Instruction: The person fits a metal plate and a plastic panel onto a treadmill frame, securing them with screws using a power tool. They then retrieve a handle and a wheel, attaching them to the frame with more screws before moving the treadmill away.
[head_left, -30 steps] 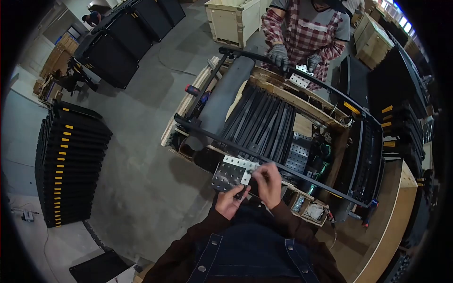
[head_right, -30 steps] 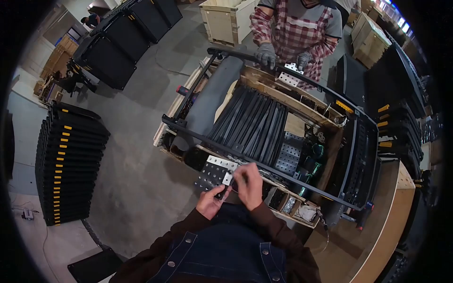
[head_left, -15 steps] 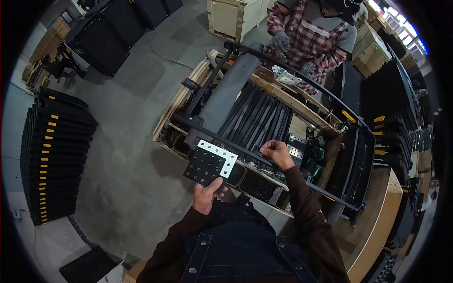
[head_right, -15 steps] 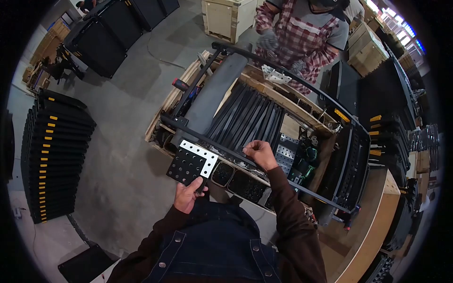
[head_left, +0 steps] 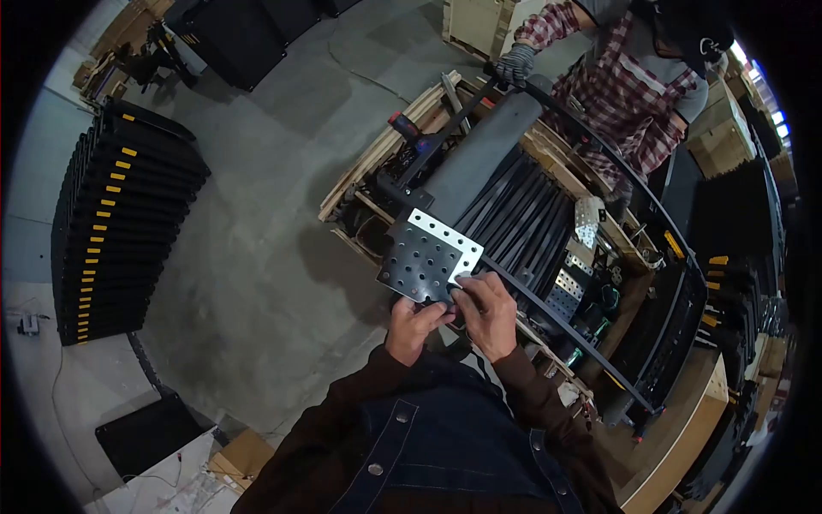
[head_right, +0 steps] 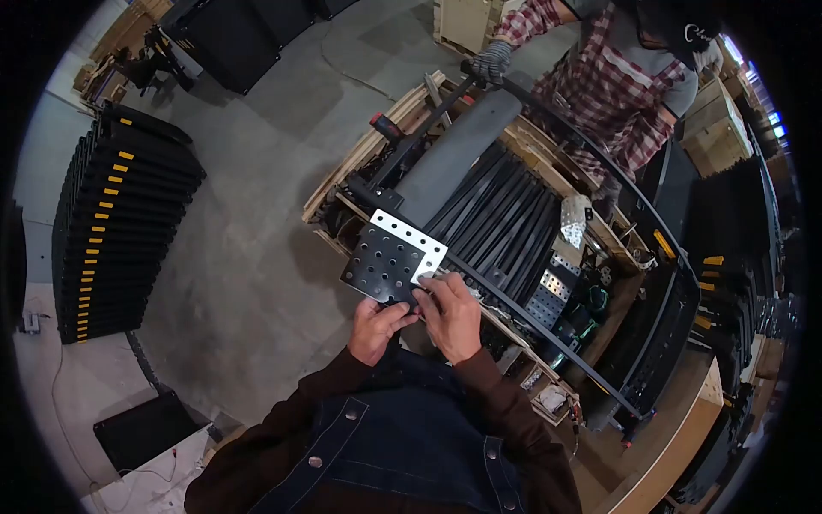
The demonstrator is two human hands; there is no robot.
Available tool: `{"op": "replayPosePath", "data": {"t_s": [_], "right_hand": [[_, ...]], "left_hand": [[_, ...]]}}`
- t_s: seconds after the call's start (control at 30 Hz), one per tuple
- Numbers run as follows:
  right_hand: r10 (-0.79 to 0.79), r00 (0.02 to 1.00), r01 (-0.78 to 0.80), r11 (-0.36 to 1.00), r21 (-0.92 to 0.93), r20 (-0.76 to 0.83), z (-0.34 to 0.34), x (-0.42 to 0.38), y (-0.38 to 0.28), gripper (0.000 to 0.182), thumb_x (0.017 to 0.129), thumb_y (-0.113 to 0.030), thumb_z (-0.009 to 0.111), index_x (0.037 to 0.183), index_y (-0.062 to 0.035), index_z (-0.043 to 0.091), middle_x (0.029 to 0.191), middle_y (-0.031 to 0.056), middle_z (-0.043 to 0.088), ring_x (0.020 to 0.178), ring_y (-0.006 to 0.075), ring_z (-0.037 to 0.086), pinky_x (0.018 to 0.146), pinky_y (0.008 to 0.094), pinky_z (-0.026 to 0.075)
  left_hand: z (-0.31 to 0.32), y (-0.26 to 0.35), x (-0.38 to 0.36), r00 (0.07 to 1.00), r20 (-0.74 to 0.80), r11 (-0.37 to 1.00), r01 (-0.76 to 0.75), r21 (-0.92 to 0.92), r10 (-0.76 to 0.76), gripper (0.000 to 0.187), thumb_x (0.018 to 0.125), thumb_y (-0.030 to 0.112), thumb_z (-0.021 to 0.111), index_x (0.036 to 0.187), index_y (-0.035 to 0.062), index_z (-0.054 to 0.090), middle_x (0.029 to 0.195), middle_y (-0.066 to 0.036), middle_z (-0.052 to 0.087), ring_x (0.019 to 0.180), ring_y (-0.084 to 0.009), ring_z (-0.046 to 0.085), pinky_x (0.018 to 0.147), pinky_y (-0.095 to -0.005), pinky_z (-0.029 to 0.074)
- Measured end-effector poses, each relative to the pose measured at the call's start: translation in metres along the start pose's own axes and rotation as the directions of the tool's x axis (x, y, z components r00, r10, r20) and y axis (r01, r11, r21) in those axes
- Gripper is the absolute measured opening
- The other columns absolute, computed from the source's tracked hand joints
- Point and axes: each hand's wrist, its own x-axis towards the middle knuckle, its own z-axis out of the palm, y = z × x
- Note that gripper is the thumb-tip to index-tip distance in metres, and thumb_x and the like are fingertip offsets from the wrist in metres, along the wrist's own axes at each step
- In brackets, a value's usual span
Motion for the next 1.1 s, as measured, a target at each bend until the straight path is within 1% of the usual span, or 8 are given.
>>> {"op": "replayPosePath", "data": {"t_s": [0.27,0.4,0.47,0.53,0.63,0.7,0.73,1.1], "right_hand": [[0.045,0.999,-0.045,0.998,0.041,0.01,0.065,0.023,-0.002,0.017,0.083,-0.006,0.076,0.1,-0.0029,0.071,0.086,0.0122,0.064,0.068,0.0274,0.065,0.062,0.0351,0.052],[-0.273,0.959,0.281,0.949,-0.141,0.074,0.088,0.045,-0.009,0.013,0.079,-0.002,0.074,0.09,-0.0046,0.066,0.094,0.0119,0.06,0.078,0.026,0.061,0.063,0.0365,0.049],[-0.462,0.885,0.466,0.879,-0.098,0.064,0.099,0.062,-0.009,0.016,0.078,0.001,0.073,0.09,-0.0031,0.064,0.094,0.0144,0.06,0.081,0.0293,0.06,0.068,0.0361,0.05],[-0.128,0.983,0.153,0.969,0.197,-0.132,0.11,0.085,-0.002,0.012,0.085,0.001,0.072,0.092,-0.0024,0.062,0.094,0.0075,0.061,0.083,0.0183,0.059,0.072,0.0303,0.048],[0.28,0.946,-0.173,0.861,0.479,-0.162,0.11,0.138,0.05,0.01,0.092,-0.007,0.071,0.094,-0.0013,0.063,0.09,-0.0016,0.062,0.08,0.0075,0.055,0.073,0.0237,0.046],[0.416,0.908,-0.394,0.8,0.453,0.055,0.096,0.164,0.075,0.014,0.094,-0.013,0.072,0.095,-0.0012,0.065,0.085,-0.0029,0.063,0.073,0.0066,0.055,0.07,0.0216,0.045],[0.524,0.826,-0.541,0.634,0.553,0.207,0.092,0.17,0.073,0.015,0.094,-0.017,0.072,0.094,-0.0026,0.068,0.081,-0.0039,0.062,0.07,0.0053,0.053,0.066,0.0209,0.043],[0.441,0.876,-0.482,0.772,0.415,0.197,0.099,0.172,0.068,0.013,0.091,-0.012,0.075,0.089,-0.0024,0.066,0.079,-0.0042,0.062,0.068,0.0047,0.053,0.064,0.0208,0.044]], "left_hand": [[-0.031,0.029,0.011,0.983,-0.101,0.988,-0.156,0.008,0.156,0.023,0.094,0.003,0.06,0.117,-0.003,0.062,0.109,-0.008,0.067,0.096,-0.0164,0.068,0.084,-0.0322,0.059],[-0.06,0.037,0.02,0.975,-0.196,0.992,-0.118,-0.036,0.109,0.023,0.094,0.004,0.06,0.117,-0.0002,0.063,0.108,-0.009,0.067,0.093,-0.018,0.069,0.08,-0.0304,0.061],[-0.069,0.053,0.025,0.984,-0.17,0.918,-0.014,-0.397,-0.058,0.023,0.095,0.003,0.06,0.117,0.0007,0.062,0.109,-0.01,0.067,0.094,-0.0219,0.07,0.076,-0.0295,0.061],[-0.085,0.063,0.031,0.975,-0.148,0.877,0.075,-0.474,-0.163,0.023,0.095,0.001,0.058,0.117,0.0011,0.062,0.11,-0.01,0.067,0.095,-0.0256,0.071,0.074,-0.0292,0.061],[-0.118,0.059,0.04,0.974,-0.224,0.93,-0.052,-0.364,-0.033,0.029,0.093,-0.001,0.059,0.122,0.0037,0.056,0.108,-0.01,0.067,0.097,-0.0268,0.072,0.075,-0.0303,0.062],[-0.152,0.053,0.044,0.964,-0.259,0.93,-0.039,-0.364,-0.061,0.031,0.093,-0.002,0.059,0.123,0.004,0.055,0.108,-0.01,0.067,0.096,-0.0269,0.072,0.074,-0.0304,0.062],[-0.169,0.051,0.045,0.951,-0.296,0.932,-0.028,-0.361,-0.087,0.032,0.093,-0.002,0.059,0.124,0.0043,0.053,0.108,-0.01,0.066,0.096,-0.0271,0.072,0.074,-0.0304,0.062],[-0.242,0.038,0.089,0.944,-0.306,0.991,0.13,-0.013,-0.128,0.037,0.094,0.002,0.059,0.128,0.0079,0.048,0.109,-0.011,0.067,0.093,-0.0243,0.071,0.073,-0.0343,0.061]]}}
